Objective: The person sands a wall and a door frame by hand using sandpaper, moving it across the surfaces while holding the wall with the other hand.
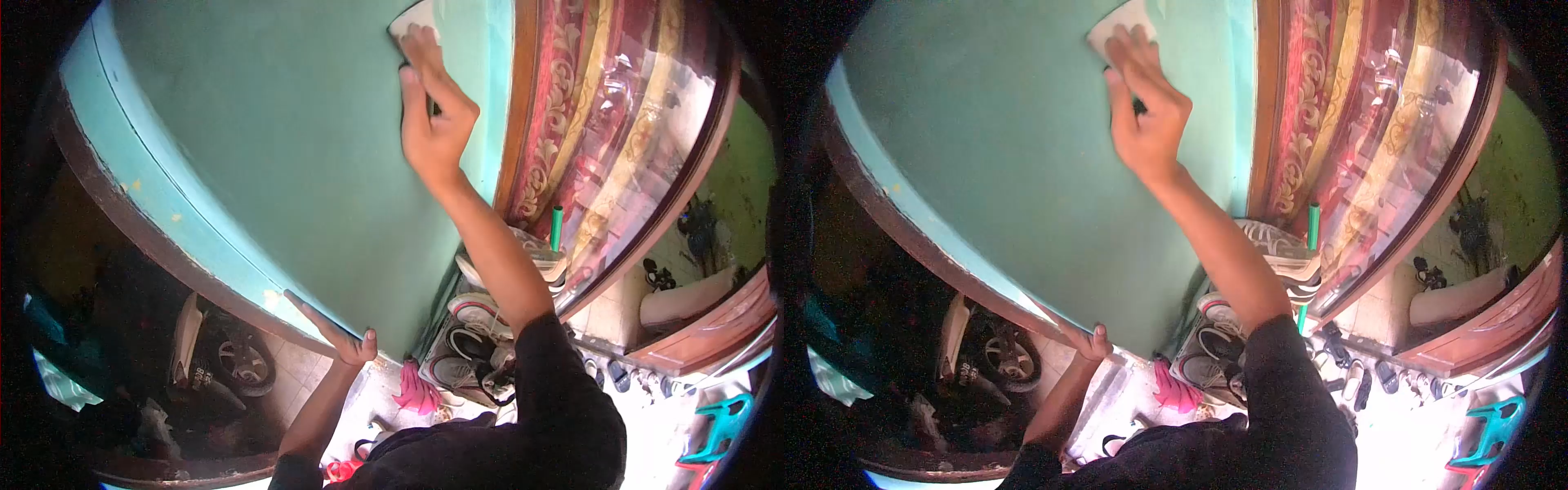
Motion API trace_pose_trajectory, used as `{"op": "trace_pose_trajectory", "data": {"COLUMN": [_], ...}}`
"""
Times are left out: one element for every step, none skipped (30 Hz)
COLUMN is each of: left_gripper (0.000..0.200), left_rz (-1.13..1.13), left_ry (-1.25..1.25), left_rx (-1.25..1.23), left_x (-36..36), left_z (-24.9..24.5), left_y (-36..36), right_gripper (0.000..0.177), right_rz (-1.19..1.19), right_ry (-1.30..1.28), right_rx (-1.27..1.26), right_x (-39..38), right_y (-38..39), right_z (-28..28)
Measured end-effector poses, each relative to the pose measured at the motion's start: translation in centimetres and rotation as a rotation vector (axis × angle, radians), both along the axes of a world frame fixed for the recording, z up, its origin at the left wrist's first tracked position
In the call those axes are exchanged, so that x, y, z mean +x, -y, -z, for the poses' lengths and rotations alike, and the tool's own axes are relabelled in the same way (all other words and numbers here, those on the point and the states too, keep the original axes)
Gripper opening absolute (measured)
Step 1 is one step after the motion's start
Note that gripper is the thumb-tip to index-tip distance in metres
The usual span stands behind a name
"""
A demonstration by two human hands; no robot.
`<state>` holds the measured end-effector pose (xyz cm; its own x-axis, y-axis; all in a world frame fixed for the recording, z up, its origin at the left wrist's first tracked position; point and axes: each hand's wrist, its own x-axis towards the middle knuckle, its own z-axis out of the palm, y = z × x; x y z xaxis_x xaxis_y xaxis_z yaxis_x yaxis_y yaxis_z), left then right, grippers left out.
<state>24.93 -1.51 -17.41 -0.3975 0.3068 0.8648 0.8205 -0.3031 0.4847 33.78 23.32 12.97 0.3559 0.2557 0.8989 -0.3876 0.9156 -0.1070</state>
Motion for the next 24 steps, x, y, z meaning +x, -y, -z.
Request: {"op": "trace_pose_trajectory", "data": {"left_gripper": [0.114,0.113,0.113,0.114,0.114,0.113,0.113,0.112,0.112,0.112,0.112,0.112,0.113,0.113,0.113,0.113,0.113,0.112,0.112,0.112,0.113,0.112,0.112,0.111], "left_rz": [-0.003,-0.016,-0.026,-0.033,-0.027,-0.055,-0.09,-0.067,-0.073,-0.111,-0.144,-0.14,-0.095,-0.052,-0.052,-0.048,-0.042,-0.041,-0.034,-0.031,-0.028,-0.003,0.0,-0.003], "left_ry": [0.003,-0.026,-0.056,-0.055,-0.053,-0.088,-0.123,-0.118,-0.115,-0.144,-0.174,-0.173,-0.125,-0.081,-0.083,-0.083,-0.084,-0.075,-0.078,-0.068,-0.06,-0.045,-0.048,-0.052], "left_rx": [0.002,-0.006,-0.009,-0.005,-0.002,-0.002,0.006,0.045,0.039,0.01,-0.016,-0.02,0.008,0.045,0.06,0.053,0.035,0.026,0.015,0.028,0.044,0.04,0.048,0.046], "left_x": [0.0,-0.1,-0.2,0.0,0.3,0.7,0.8,0.9,0.9,0.9,1.0,1.2,1.4,1.4,1.1,0.6,0.2,0.3,0.4,0.5,0.5,0.2,0.0,0.0], "left_z": [-0.1,-0.1,-0.2,-0.6,-1.1,-2.2,-2.9,-3.0,-3.3,-3.6,-3.8,-3.7,-3.7,-3.9,-3.5,-2.6,-1.7,-1.5,-1.6,-1.7,-1.9,-1.5,-1.0,-0.8], "left_y": [-0.1,0.1,0.2,0.1,0.3,0.4,-0.1,-0.4,-0.2,0.0,0.2,0.3,0.2,-0.2,-0.7,-0.6,-0.2,-0.1,0.1,-0.1,-0.3,-0.3,-0.5,-0.4], "right_gripper": [0.027,0.027,0.027,0.027,0.028,0.027,0.027,0.025,0.024,0.021,0.021,0.02,0.019,0.019,0.02,0.022,0.023,0.026,0.026,0.025,0.023,0.02,0.02,0.02], "right_rz": [0.071,-0.002,0.001,-0.018,-0.036,0.044,0.043,0.054,0.063,0.023,0.025,-0.008,-0.04,-0.038,0.002,0.04,0.079,-0.008,-0.002,-0.019,-0.036,0.02,0.023,0.063], "right_ry": [0.039,0.01,0.01,-0.02,-0.05,-0.024,-0.027,-0.001,0.027,-0.022,-0.021,-0.031,-0.044,-0.048,-0.017,0.015,0.047,-0.006,-0.01,-0.026,-0.045,-0.02,-0.023,0.084], "right_rx": [0.094,0.015,0.006,-0.111,-0.224,-0.104,-0.086,-0.004,0.062,0.008,-0.005,-0.106,-0.203,-0.192,-0.074,0.032,0.128,0.079,0.068,0.0,-0.065,0.081,0.09,0.187], "right_x": [0.1,-0.1,-0.3,-0.3,-0.2,-0.3,-0.2,-0.1,-0.1,-0.2,-0.3,-0.1,0.0,0.1,0.2,0.2,0.3,-0.1,-0.1,-0.1,-0.2,-0.1,0.2,1.2], "right_y": [0.6,-0.5,-1.3,-2.1,-2.6,-1.7,-1.0,-0.2,0.3,-1.0,-1.4,-1.5,-1.6,-1.5,-0.4,0.8,1.6,0.1,-0.3,-0.8,-1.1,0.2,2.0,5.2], "right_z": [0.3,0.1,0.0,-0.3,-0.4,-0.1,-0.2,-0.1,0.5,0.2,0.3,0.0,-0.2,-0.4,-0.5,-0.1,0.4,0.1,0.2,0.2,0.1,0.7,2.1,3.3]}}
